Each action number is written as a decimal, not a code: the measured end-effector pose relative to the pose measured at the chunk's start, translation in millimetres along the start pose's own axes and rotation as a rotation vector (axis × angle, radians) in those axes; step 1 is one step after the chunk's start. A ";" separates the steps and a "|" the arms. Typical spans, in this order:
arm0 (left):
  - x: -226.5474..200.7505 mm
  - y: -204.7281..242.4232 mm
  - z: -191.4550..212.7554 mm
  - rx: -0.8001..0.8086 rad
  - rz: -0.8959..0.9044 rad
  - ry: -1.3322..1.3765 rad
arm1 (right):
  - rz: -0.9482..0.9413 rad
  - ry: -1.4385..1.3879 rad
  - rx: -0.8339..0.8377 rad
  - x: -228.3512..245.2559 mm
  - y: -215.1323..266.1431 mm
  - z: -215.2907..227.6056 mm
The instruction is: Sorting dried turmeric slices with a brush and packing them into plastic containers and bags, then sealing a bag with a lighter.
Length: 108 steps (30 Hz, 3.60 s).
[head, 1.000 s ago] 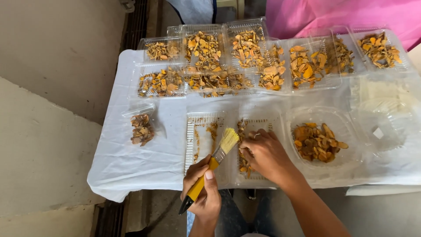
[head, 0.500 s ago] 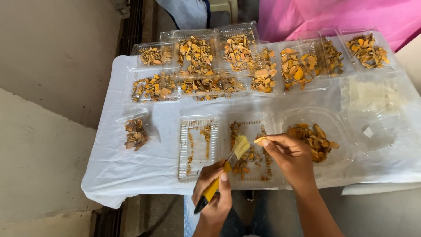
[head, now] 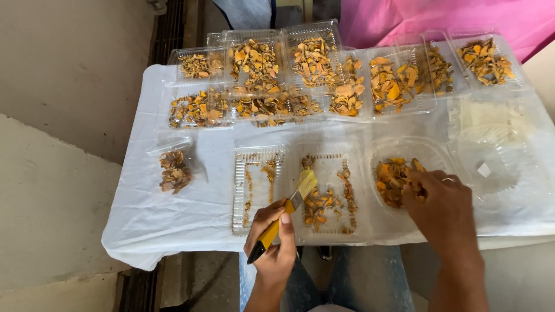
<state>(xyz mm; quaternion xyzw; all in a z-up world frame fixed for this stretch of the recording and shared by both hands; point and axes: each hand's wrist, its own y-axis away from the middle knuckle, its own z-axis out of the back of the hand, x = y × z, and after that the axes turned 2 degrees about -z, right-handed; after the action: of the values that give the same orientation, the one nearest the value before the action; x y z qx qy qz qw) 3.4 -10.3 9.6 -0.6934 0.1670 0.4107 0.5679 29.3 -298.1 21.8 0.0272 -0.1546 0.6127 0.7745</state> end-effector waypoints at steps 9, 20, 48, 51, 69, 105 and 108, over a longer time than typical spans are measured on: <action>-2.2 -0.9 9.8 -0.049 -0.047 -0.037 | 0.564 0.096 0.003 65.5 10.7 -69.9; 2.8 1.1 8.4 -0.012 -0.113 0.024 | 0.542 -0.158 -0.057 77.6 16.6 -47.7; 4.1 2.7 9.6 -0.031 -0.147 -0.028 | -0.122 -0.204 -0.006 18.8 18.8 8.4; 4.7 2.6 8.4 -0.034 -0.162 -0.029 | 0.341 -0.521 0.022 79.4 9.9 7.7; -9.9 -1.2 12.1 -0.047 -0.058 0.060 | 0.184 -0.720 0.246 90.6 0.3 -40.0; -33.4 8.3 -12.7 -0.082 0.167 -0.029 | -0.051 -1.097 0.190 76.8 16.1 -49.5; -18.6 4.0 -19.0 -0.124 0.029 0.033 | -0.048 -1.145 0.222 75.1 14.0 -31.4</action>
<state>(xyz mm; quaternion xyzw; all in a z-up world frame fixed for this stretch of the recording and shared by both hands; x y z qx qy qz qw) -3.4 -33.4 21.5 -0.7316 0.1607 0.4168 0.5150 37.5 -216.7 10.4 0.4387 -0.4827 0.4953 0.5737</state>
